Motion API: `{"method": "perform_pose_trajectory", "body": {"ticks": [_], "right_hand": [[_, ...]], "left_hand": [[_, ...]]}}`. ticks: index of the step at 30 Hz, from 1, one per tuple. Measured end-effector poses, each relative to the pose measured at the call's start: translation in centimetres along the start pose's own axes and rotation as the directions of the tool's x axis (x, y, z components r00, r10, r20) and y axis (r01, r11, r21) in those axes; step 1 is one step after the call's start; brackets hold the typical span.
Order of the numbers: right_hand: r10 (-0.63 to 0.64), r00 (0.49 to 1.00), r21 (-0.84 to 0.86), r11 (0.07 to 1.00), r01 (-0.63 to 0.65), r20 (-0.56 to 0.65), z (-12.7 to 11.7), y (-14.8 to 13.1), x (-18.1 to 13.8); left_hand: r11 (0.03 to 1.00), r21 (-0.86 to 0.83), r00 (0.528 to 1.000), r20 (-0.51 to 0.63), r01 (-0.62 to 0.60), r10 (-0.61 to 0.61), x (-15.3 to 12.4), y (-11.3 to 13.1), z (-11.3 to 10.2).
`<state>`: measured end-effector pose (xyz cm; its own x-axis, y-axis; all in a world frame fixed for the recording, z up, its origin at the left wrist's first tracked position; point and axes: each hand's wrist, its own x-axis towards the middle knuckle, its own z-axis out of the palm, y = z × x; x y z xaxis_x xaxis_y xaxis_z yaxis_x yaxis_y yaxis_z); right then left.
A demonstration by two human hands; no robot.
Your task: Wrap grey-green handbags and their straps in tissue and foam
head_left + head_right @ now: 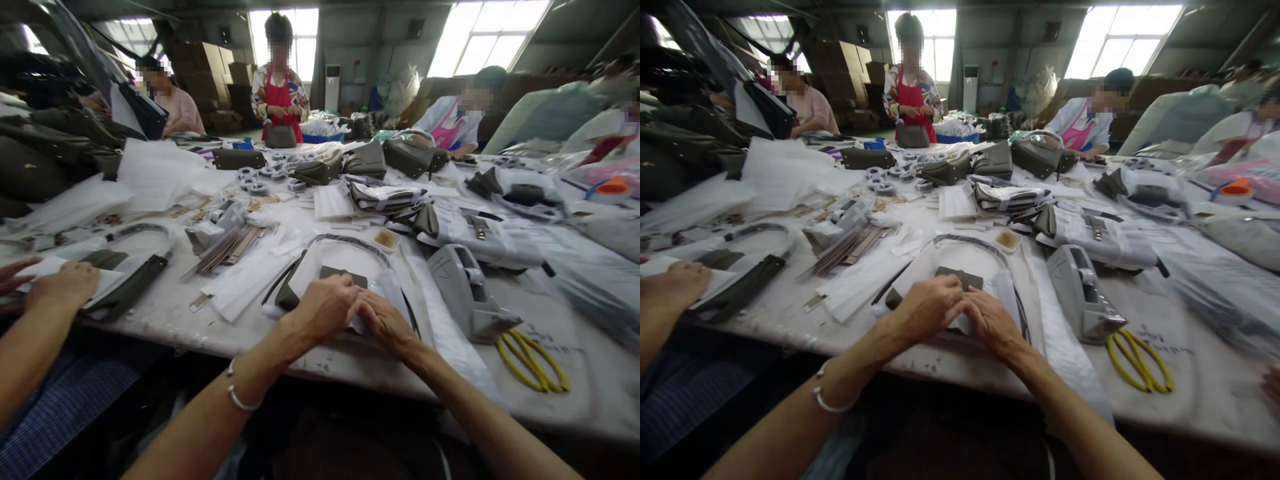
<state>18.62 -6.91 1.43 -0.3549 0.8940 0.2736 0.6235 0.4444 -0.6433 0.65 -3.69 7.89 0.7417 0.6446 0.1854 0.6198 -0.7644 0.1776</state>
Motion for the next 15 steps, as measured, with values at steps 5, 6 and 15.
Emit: {"method": "perform_pose_trajectory", "body": {"ticks": [5, 6, 15], "right_hand": [[-0.02, 0.999, -0.202, 0.979, 0.012, -0.041, 1.0, 0.2, -0.4], [-0.023, 0.999, -0.219, 0.976, 0.013, -0.043, 1.2, 0.3, -0.4], [-0.053, 0.998, -0.227, 0.972, 0.059, 0.032, -0.6, 1.1, 0.0]], "left_hand": [[0.977, 0.068, 0.974, 0.089, 0.201, -0.206, 1.7, -7.6, 0.5], [0.962, 0.01, 0.948, 0.169, 0.271, -0.269, 1.7, -8.9, 1.2], [0.94, -0.107, 0.943, 0.115, 0.323, -0.311, 0.7, -10.8, 4.3]]}}
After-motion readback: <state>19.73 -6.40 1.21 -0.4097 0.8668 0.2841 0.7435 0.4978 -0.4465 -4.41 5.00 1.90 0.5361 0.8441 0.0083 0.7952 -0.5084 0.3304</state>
